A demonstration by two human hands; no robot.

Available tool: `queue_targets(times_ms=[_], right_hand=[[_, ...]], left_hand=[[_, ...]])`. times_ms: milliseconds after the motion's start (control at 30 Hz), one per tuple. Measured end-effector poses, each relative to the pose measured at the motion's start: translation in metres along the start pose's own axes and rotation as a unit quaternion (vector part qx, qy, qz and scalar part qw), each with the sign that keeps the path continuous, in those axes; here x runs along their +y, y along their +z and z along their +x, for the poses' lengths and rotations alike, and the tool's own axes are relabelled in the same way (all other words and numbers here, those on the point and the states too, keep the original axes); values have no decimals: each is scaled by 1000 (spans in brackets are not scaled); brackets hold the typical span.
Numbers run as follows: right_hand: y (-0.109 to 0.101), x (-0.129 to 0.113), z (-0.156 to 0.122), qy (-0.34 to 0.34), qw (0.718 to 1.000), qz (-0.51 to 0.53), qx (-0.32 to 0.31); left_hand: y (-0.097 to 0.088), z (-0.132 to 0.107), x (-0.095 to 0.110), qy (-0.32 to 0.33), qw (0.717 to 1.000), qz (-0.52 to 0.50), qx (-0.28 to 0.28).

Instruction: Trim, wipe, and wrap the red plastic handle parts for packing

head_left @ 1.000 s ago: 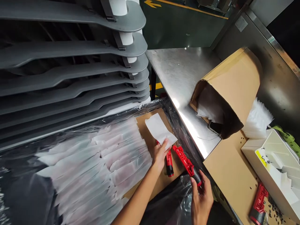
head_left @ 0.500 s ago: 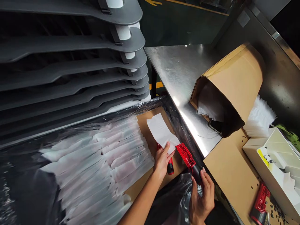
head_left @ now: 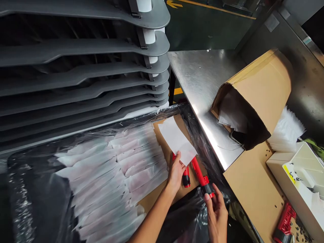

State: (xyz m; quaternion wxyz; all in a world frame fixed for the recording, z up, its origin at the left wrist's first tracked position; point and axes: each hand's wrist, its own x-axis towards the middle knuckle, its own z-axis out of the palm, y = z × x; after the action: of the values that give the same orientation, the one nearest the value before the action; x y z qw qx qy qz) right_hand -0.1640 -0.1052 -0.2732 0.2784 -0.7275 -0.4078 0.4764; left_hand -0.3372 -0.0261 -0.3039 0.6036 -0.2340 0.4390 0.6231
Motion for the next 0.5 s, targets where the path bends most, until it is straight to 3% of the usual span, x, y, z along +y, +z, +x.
queue_targets(times_ms=[133,267,500], right_hand=[[3,-14,-5,80,988,114,-66],[8,-18,-9,158,963,198,-89],[15,-26,-6,202,936,262,-117]], left_hand=[[-7,3,-3,4,999,34,-8],[-10,1,-7,-1,998,62,-25],[-14,-21,-16,5,991,114,-75]])
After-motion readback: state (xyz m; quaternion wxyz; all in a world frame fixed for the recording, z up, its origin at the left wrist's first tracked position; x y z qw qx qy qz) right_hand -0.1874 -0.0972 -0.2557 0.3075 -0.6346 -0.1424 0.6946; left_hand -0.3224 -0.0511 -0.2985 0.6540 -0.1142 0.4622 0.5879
